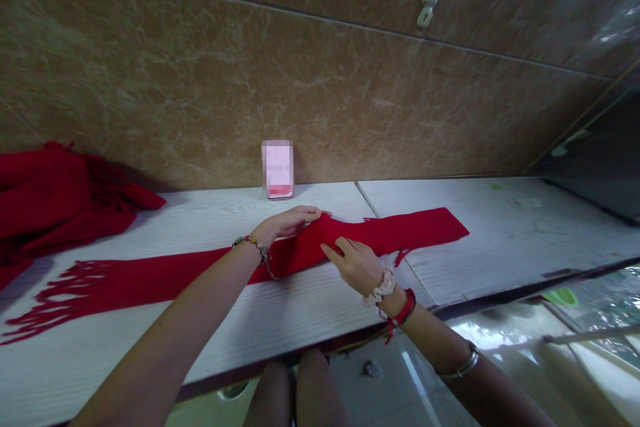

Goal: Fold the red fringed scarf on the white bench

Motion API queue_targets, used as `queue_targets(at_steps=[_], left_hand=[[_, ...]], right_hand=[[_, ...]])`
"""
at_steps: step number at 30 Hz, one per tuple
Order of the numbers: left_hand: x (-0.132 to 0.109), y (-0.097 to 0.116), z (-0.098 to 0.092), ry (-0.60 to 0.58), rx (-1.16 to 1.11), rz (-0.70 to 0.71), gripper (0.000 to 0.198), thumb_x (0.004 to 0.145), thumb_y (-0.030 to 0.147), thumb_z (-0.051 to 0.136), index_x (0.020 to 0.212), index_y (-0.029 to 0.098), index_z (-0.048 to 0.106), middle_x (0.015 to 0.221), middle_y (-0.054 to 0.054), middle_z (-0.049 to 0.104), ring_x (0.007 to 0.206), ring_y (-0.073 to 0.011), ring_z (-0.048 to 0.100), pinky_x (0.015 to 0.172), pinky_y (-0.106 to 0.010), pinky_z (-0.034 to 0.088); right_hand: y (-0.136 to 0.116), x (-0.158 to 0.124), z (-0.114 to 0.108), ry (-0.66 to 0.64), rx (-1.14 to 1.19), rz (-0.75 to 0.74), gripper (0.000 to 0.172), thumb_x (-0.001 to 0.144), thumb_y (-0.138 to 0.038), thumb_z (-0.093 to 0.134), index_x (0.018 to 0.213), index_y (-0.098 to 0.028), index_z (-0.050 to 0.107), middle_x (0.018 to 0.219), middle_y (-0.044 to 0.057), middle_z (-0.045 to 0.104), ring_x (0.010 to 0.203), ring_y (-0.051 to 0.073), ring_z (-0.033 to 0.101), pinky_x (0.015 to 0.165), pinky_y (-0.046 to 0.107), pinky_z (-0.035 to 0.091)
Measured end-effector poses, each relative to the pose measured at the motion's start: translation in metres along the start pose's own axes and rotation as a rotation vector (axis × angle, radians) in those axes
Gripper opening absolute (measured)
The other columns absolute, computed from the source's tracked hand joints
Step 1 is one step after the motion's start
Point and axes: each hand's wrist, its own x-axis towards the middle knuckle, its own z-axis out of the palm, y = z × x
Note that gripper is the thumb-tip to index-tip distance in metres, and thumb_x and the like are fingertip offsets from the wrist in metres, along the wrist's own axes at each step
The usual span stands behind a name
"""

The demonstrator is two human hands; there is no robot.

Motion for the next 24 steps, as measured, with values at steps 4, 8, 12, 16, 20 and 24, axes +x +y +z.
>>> queue_targets(at_steps=[4,8,12,16,20,24], left_hand=[[0.003,-0.005,0.009,0.019,-0.061,0.042,0.034,0.053,0.035,0.075,0.063,0.015,0.049,0.064,0.003,0.054,0.059,-0.0084,0.048,0.058,-0.021,0.037],[0.010,-0.010,0.015,0.071,0.037,0.084,0.031,0.058,0.035,0.071,0.064,0.014,0.050,0.058,0.006,0.048,0.051,-0.0059,0.042,0.049,-0.018,0.031],[0.012,-0.011,0.017,0.076,0.044,0.135,0.029,0.060,0.036,0.070,0.072,0.015,0.052,0.058,0.007,0.046,0.049,-0.0047,0.039,0.047,-0.017,0.028],[0.006,-0.004,0.012,-0.046,0.110,0.132,0.039,0.059,0.032,0.072,0.093,0.019,0.057,0.065,0.006,0.051,0.059,-0.0069,0.047,0.056,-0.018,0.034],[0.006,0.004,0.009,-0.149,0.269,0.118,0.028,0.057,0.031,0.073,0.078,0.016,0.061,0.074,0.002,0.058,0.070,-0.0109,0.051,0.069,-0.024,0.038],[0.016,0.012,0.017,-0.122,0.355,0.191,0.027,0.057,0.035,0.071,0.073,0.015,0.060,0.077,0.001,0.059,0.075,-0.0129,0.051,0.074,-0.026,0.038]], right_hand=[[-0.003,-0.004,0.000,0.091,-0.004,-0.007,0.023,0.084,-0.012,0.043,0.092,-0.019,0.063,0.067,0.004,0.055,0.060,0.013,0.051,0.050,0.024,0.035],[-0.006,-0.008,-0.001,0.183,-0.014,-0.012,0.022,0.083,-0.010,0.043,0.075,-0.019,0.062,0.063,0.003,0.053,0.057,0.013,0.049,0.049,0.025,0.032],[-0.004,-0.011,0.000,0.276,0.017,0.019,0.024,0.082,-0.009,0.042,0.068,-0.019,0.060,0.063,0.003,0.054,0.057,0.013,0.049,0.050,0.025,0.033],[-0.001,-0.015,-0.004,0.299,0.097,0.093,0.025,0.080,-0.007,0.040,0.070,-0.019,0.059,0.066,0.003,0.056,0.059,0.013,0.050,0.055,0.025,0.037],[0.001,-0.020,-0.013,0.281,0.212,0.165,0.022,0.077,-0.007,0.040,0.076,-0.018,0.059,0.073,0.004,0.059,0.064,0.014,0.053,0.059,0.024,0.041],[0.005,-0.020,-0.019,0.236,0.359,0.311,0.012,0.077,-0.016,0.045,0.083,-0.018,0.055,0.076,0.004,0.059,0.067,0.016,0.055,0.062,0.027,0.044]])
